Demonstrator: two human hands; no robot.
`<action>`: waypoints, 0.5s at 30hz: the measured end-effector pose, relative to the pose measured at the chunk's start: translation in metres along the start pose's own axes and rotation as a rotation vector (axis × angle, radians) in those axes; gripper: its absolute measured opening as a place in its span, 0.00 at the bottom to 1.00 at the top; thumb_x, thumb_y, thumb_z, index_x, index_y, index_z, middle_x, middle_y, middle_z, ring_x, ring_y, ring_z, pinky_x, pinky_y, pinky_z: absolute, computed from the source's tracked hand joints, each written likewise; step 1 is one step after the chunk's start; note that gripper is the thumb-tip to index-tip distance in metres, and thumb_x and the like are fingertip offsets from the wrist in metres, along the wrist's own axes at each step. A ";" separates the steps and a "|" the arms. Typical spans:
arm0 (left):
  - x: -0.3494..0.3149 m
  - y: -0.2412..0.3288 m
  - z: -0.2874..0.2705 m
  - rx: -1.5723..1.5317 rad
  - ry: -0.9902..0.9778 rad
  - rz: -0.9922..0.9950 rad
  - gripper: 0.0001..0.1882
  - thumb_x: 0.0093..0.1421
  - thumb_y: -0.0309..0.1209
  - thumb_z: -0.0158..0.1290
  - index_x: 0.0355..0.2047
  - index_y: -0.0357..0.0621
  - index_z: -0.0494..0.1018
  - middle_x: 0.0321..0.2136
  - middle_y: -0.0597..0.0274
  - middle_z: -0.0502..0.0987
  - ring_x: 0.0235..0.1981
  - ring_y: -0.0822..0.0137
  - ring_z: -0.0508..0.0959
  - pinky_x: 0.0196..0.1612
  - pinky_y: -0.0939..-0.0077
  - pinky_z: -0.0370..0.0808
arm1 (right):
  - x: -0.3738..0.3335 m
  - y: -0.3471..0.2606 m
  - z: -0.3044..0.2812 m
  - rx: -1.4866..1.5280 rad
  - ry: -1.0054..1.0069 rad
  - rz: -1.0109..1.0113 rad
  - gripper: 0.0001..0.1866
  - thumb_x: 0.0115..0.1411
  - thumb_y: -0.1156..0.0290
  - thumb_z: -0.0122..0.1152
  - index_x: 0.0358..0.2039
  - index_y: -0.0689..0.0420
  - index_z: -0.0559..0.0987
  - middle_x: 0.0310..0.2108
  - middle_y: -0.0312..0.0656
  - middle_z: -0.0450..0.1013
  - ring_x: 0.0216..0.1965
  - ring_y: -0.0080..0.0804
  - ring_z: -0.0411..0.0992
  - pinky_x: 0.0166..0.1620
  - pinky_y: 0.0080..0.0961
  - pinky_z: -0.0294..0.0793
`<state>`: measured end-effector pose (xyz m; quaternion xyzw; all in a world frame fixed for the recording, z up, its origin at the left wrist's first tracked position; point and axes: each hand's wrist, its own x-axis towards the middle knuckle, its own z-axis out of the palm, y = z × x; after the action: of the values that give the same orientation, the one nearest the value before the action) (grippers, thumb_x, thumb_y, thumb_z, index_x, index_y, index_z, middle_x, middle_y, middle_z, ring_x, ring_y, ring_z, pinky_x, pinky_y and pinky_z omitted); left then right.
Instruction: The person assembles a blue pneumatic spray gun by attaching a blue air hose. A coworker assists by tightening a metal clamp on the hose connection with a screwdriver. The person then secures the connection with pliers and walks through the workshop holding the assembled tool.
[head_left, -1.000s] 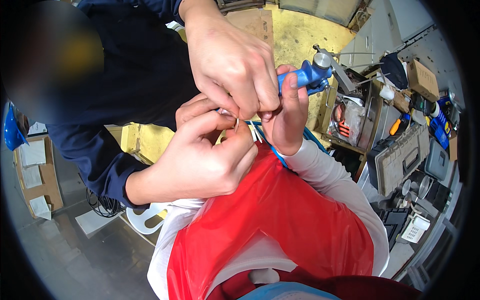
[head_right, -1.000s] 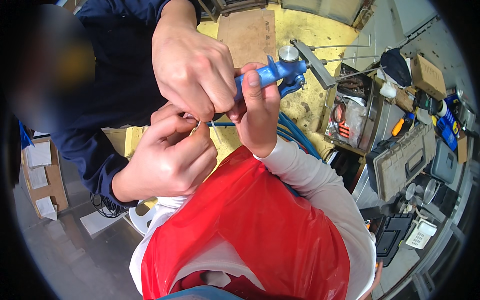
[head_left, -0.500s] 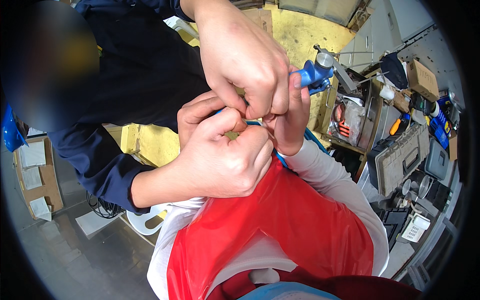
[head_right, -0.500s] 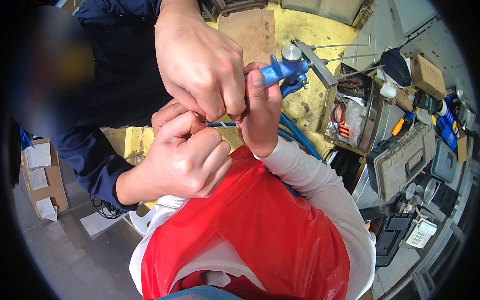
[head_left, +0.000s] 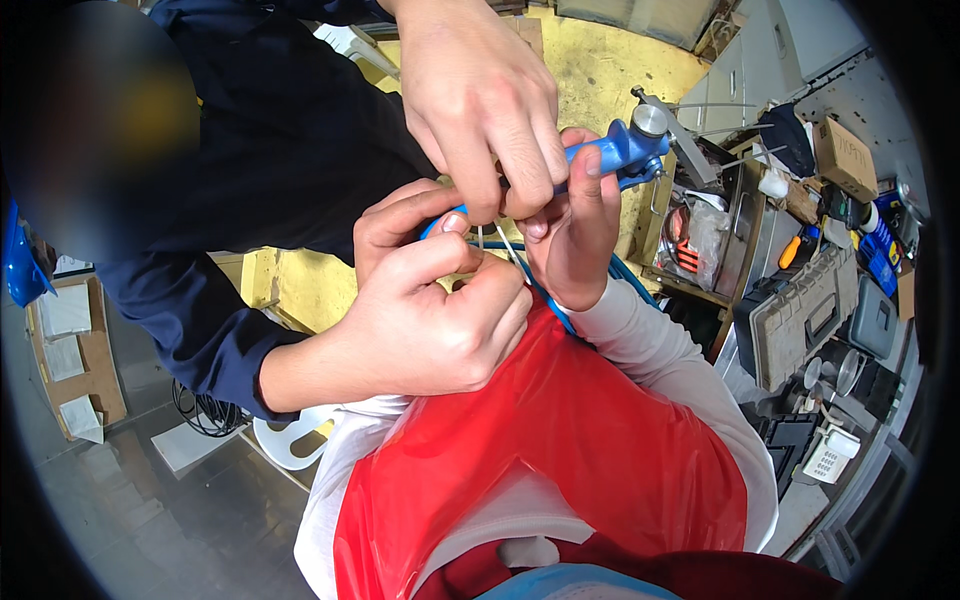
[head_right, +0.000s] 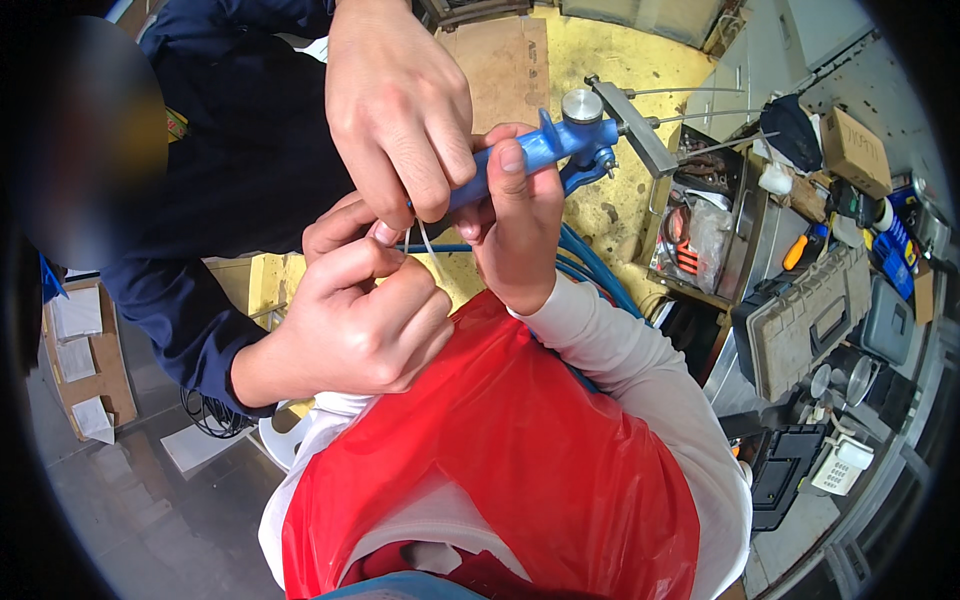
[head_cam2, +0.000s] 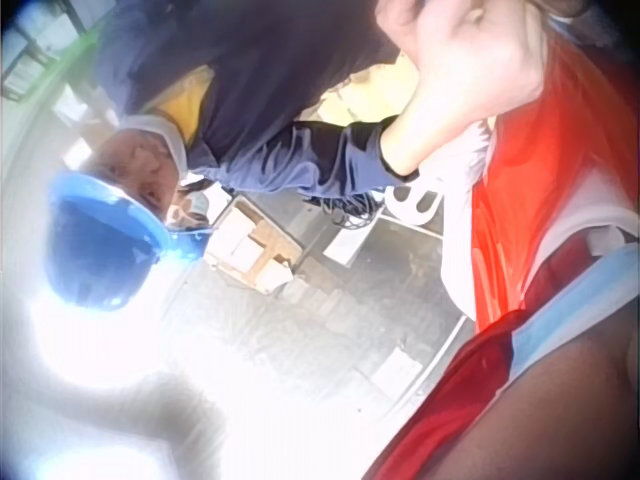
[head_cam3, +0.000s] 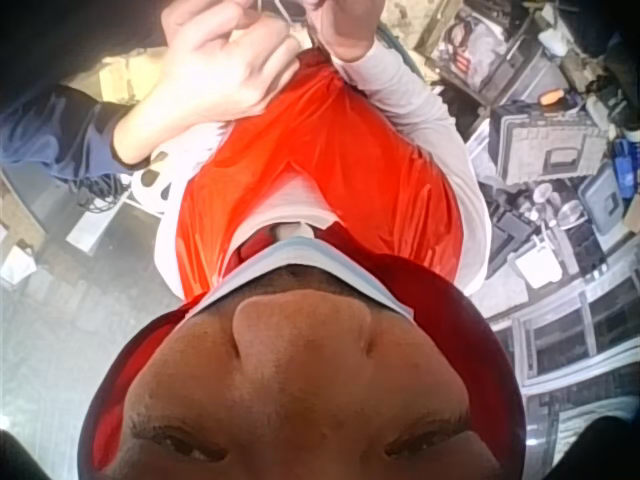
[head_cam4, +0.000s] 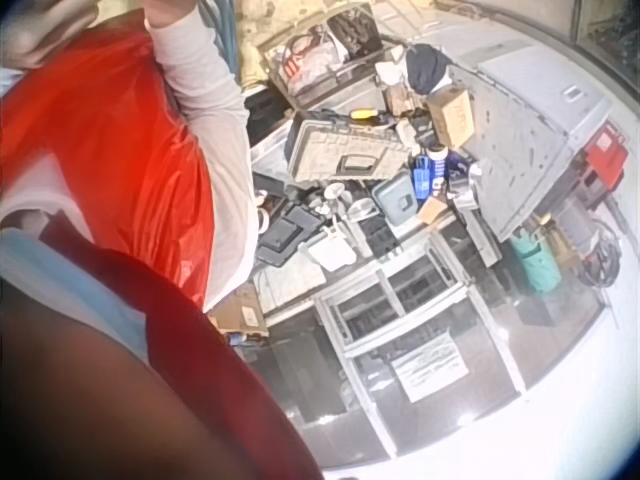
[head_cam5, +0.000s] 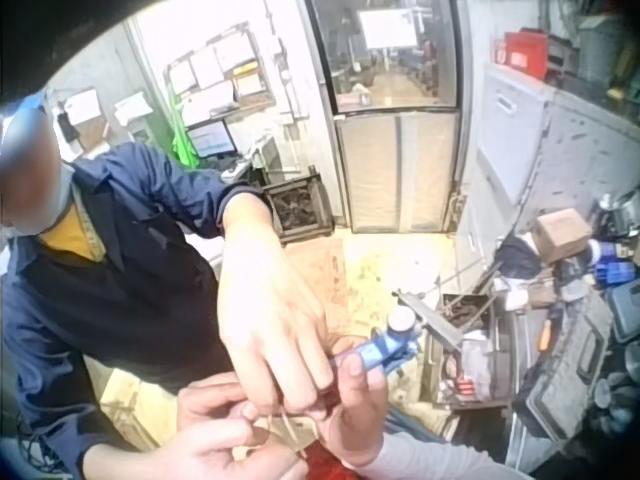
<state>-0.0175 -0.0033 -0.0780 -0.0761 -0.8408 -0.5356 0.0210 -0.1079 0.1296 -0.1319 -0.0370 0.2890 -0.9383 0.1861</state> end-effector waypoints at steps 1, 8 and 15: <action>0.002 0.000 0.000 -0.033 -0.006 -0.011 0.10 0.69 0.22 0.39 0.31 0.48 0.67 0.28 0.71 0.68 0.26 0.78 0.67 0.28 0.83 0.66 | 0.000 -0.001 0.000 0.005 0.007 0.006 0.21 0.75 0.48 0.52 0.41 0.56 0.70 0.21 0.31 0.66 0.16 0.15 0.61 0.18 0.17 0.57; 0.001 -0.016 0.003 -0.328 0.063 -0.148 0.12 0.71 0.22 0.37 0.31 0.50 0.65 0.27 0.72 0.66 0.25 0.79 0.65 0.27 0.83 0.65 | 0.006 0.005 -0.005 -0.033 -0.069 -0.005 0.22 0.75 0.47 0.50 0.37 0.56 0.70 0.19 0.30 0.65 0.16 0.14 0.60 0.18 0.15 0.56; -0.004 0.005 0.013 0.430 0.075 0.104 0.09 0.68 0.24 0.41 0.31 0.47 0.68 0.28 0.70 0.69 0.27 0.74 0.69 0.30 0.81 0.68 | 0.002 -0.003 -0.007 -0.166 -0.146 -0.025 0.28 0.76 0.44 0.41 0.47 0.61 0.71 0.32 0.38 0.73 0.33 0.19 0.72 0.33 0.19 0.72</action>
<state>-0.0127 0.0096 -0.0795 -0.0932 -0.9292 -0.3446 0.0955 -0.1121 0.1346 -0.1366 -0.1240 0.3509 -0.9083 0.1910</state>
